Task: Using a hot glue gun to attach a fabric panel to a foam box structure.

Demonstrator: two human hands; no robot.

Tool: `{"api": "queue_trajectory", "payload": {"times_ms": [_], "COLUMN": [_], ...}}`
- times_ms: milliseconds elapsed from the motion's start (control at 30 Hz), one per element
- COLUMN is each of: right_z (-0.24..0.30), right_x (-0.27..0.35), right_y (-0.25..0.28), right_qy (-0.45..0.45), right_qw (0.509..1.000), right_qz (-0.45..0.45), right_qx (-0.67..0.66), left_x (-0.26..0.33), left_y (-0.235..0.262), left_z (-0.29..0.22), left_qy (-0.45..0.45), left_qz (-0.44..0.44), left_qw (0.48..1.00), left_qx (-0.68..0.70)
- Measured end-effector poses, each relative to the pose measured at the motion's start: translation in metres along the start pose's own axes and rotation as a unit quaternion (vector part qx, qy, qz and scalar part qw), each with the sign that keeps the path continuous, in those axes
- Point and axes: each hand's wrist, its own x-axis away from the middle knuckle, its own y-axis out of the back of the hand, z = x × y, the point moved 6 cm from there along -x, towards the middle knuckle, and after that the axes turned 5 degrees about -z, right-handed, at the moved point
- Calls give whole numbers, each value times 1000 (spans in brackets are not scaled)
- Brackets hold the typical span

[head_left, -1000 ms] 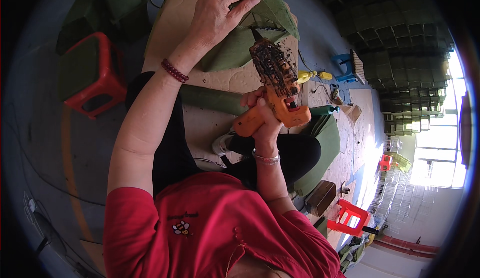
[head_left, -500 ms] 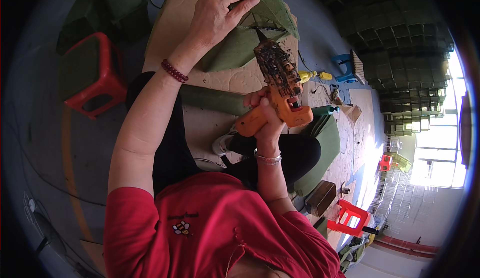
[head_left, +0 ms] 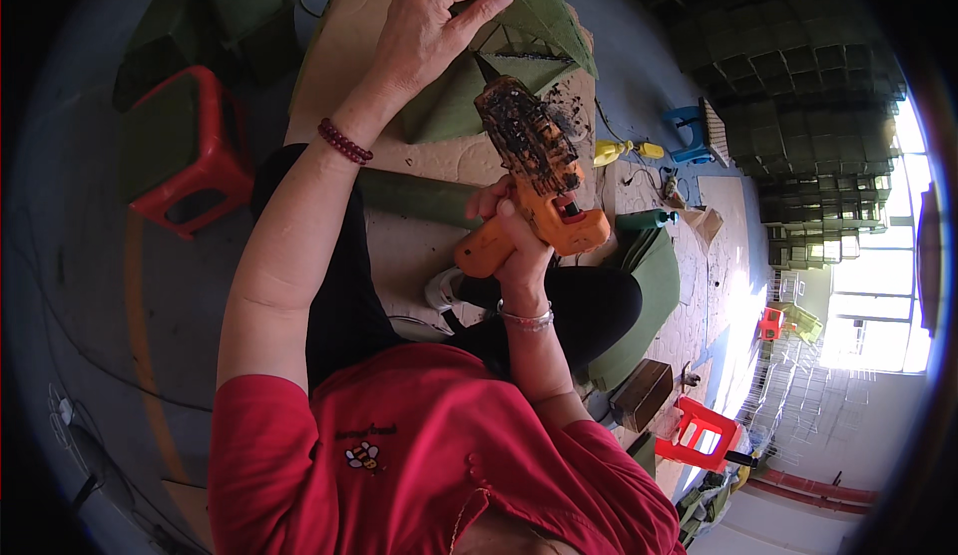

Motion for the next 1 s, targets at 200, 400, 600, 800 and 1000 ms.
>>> {"api": "queue_trajectory", "payload": {"times_ms": [200,400,600,800,1000], "right_z": [-7,-7,-7,-12,-6], "right_x": [3,6,1,3,3], "right_y": [4,5,11,4,5], "right_qy": [12,25,18,7,19], "right_qw": [1000,997,997,1000,997], "right_qz": [-20,-69,-77,-13,-72], "right_qx": [0,17,2,-2,8], "left_x": [9,13,8,8,11], "left_y": [3,4,2,1,5], "left_z": [6,12,9,12,14], "left_qy": [5,11,11,22,25], "left_qz": [5,2,3,8,12], "left_qw": [1000,999,1000,999,999], "left_qx": [15,37,27,24,24]}}
